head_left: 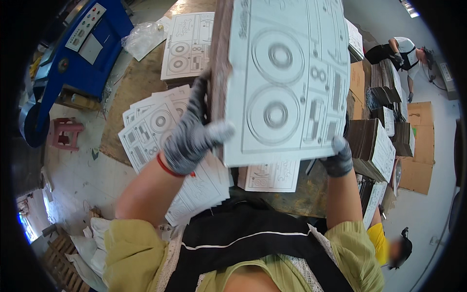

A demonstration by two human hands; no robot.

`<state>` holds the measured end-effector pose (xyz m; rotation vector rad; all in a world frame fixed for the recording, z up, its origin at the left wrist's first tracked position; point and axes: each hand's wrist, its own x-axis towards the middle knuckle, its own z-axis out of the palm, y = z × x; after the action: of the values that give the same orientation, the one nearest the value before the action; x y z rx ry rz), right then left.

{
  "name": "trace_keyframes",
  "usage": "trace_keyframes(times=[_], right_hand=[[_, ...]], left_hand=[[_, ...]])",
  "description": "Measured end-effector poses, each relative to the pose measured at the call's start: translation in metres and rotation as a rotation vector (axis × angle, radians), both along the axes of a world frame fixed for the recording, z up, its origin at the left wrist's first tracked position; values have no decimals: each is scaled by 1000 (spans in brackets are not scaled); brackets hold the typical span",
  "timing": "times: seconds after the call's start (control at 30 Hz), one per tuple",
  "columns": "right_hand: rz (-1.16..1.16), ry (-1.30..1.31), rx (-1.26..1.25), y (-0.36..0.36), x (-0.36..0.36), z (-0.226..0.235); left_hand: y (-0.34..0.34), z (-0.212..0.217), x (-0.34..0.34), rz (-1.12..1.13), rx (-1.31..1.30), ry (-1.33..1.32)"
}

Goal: The person repeatedly marks printed paper sheets with a marker, then stacks them on the table. The person handles the sheets one at a time, marking specific areas before placing them into a growing pile.

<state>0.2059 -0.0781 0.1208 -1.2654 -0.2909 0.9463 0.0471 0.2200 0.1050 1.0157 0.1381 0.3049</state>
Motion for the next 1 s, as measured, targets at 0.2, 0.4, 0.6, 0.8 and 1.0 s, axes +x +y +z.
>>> trace_keyframes(times=[0.2,0.4,0.6,0.8,1.0], right_hand=[[-8,148,-206,-148,-5,-32],[269,262,-262,-227,29,-83],[218,239,-257,-255,49,-159],[-350,271,-70,-280,3,-185],[-490,561,-272,-271,-68,-195]], left_hand=[[-178,-45,-40,120,4,50],[-335,-111,-78,256,-183,123],[-376,-223,-87,128,-86,435],[-181,-125,-56,527,-124,297],[6,-187,87,124,675,1007]])
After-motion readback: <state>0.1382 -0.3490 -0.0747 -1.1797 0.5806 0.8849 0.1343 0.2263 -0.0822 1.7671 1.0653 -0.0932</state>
